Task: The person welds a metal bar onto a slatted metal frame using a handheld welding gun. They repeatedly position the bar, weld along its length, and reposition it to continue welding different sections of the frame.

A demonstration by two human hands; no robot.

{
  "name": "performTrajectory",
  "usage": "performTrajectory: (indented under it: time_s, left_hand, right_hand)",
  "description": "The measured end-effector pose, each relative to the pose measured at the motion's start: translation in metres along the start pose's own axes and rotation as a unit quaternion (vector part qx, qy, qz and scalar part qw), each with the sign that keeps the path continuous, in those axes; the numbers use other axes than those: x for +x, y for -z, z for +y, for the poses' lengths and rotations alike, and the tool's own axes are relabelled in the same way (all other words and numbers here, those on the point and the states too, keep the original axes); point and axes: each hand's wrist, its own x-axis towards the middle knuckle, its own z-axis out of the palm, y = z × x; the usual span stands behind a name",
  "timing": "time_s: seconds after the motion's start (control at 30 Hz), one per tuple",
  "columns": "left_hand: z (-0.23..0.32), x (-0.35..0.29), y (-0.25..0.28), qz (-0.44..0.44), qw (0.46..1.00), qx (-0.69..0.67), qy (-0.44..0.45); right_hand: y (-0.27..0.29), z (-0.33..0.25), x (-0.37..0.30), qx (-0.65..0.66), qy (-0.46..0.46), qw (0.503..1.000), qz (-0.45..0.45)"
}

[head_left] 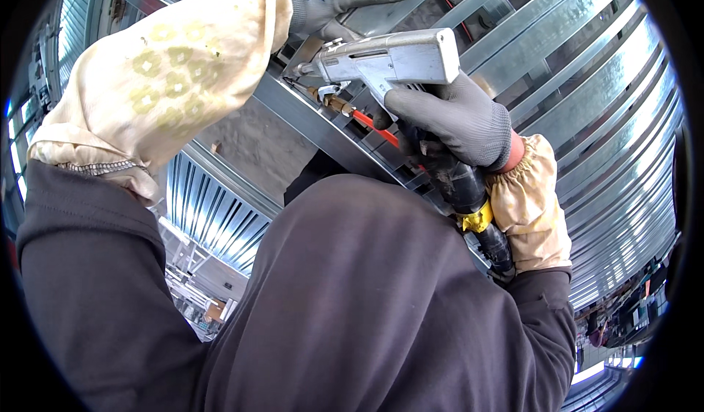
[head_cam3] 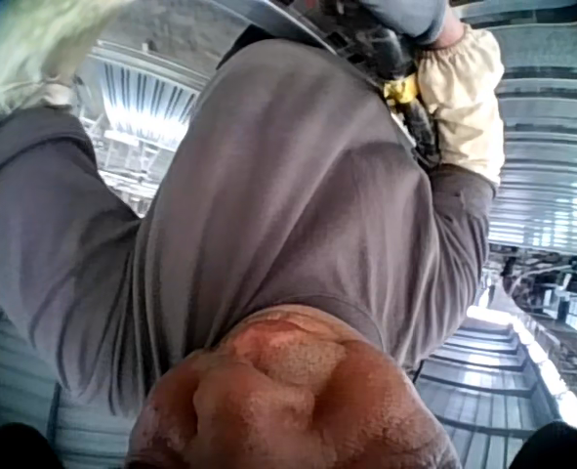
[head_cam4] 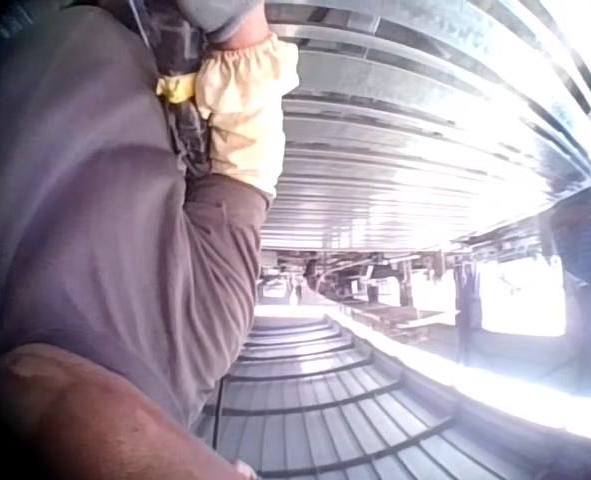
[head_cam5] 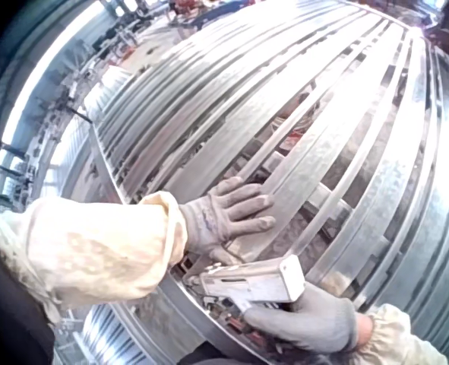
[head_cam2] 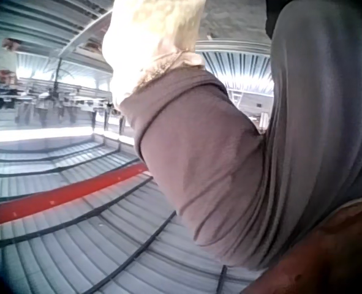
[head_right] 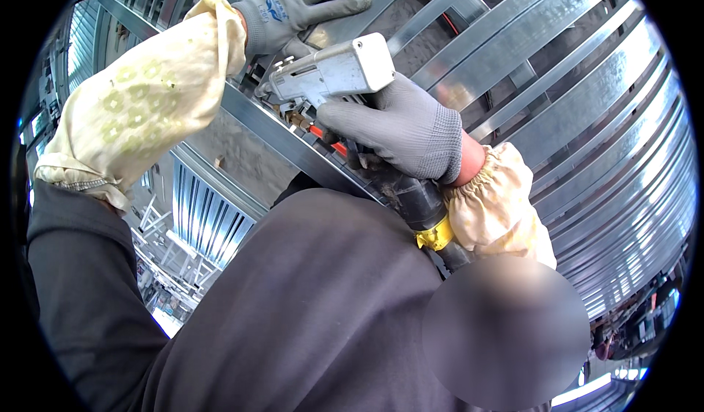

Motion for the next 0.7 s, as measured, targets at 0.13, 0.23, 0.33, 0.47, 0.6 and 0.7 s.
performTrajectory:
  time_s: [0.13,0.23,0.33,0.47,0.6,0.7]
  left_hand:
    - [-0.0041,-0.0006,-0.0082,0.036,0.999,0.005,-0.021]
    - [-0.002,-0.0043,-0.0065,0.028,1.0,0.002,-0.012]
    - [0.0003,-0.006,-0.0047,0.019,1.0,-0.008,-0.006]
    - [-0.0051,0.0005,-0.0071,0.024,0.999,-0.019,-0.015]
    - [-0.0031,-0.0029,-0.0056,0.016,1.0,-0.024,-0.009]
    - [-0.0029,-0.0046,-0.0034,0.011,1.0,-0.028,-0.007]
  right_hand:
    - [-0.0016,0.0013,0.0024,0.0,0.004,1.0,0.002]
    - [-0.0012,0.0027,0.0044,-0.031,0.024,0.999,-0.002]
    - [-0.0021,0.0024,0.0039,-0.023,0.003,1.0,-0.006]
    - [-0.0007,0.0019,0.0049,-0.035,0.001,0.999,0.007]
    - [0.0002,0.0046,0.0048,-0.028,-0.002,1.0,0.006]
    - [-0.0002,0.002,0.0039,-0.023,-0.019,1.0,0.003]
